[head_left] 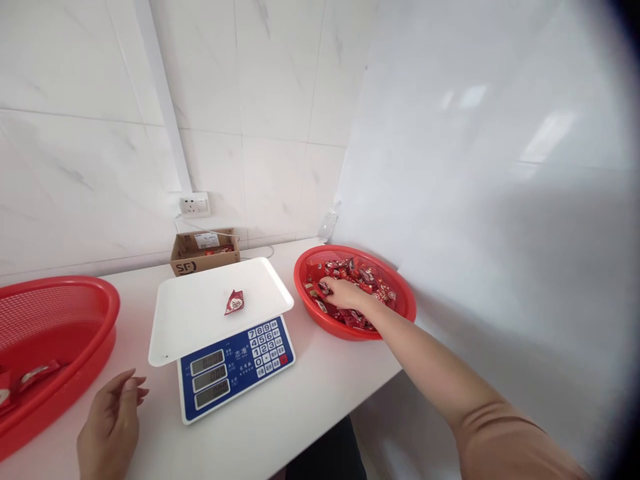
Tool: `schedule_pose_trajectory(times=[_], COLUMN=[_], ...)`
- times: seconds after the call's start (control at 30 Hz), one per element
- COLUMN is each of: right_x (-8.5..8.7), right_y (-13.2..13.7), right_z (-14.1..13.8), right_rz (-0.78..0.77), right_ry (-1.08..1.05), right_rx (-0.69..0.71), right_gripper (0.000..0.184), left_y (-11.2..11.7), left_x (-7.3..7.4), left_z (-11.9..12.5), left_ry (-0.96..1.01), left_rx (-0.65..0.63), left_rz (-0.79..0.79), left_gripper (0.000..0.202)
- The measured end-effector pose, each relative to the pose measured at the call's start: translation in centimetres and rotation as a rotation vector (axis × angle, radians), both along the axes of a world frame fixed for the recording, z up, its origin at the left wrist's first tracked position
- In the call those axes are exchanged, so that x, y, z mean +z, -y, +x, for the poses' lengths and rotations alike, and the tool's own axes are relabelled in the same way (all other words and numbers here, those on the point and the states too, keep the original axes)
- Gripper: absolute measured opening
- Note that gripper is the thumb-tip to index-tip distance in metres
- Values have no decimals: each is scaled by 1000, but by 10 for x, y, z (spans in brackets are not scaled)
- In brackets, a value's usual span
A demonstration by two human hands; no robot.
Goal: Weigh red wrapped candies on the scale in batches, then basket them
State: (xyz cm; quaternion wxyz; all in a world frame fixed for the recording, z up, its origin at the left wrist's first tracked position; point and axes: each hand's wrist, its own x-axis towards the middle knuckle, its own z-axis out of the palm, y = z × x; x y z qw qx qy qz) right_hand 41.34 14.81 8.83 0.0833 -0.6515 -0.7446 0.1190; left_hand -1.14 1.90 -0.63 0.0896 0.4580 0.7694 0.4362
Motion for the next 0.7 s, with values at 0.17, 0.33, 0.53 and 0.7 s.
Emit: schedule_pose_trajectory(times=[0.17, 0.33, 0.53, 0.7], right_x=[17, 42, 59, 52], right_y=[-7, -8, 15, 22], right_z=[5, -12, -68, -49], right_rz=[38, 303, 382, 216], right_ry=[4, -122, -302, -158], right_rx=[-120, -170, 109, 183], right_gripper=[45, 44, 44, 41], left_y=[4, 3, 2, 4], left_x=[13, 9, 9, 8], left_z=[3, 2, 3, -2], left_ry=[183, 190, 202, 191], left_rx=[-23, -42, -32, -6], left_rz=[-29, 4, 18, -4], left_gripper=[37, 42, 44, 44])
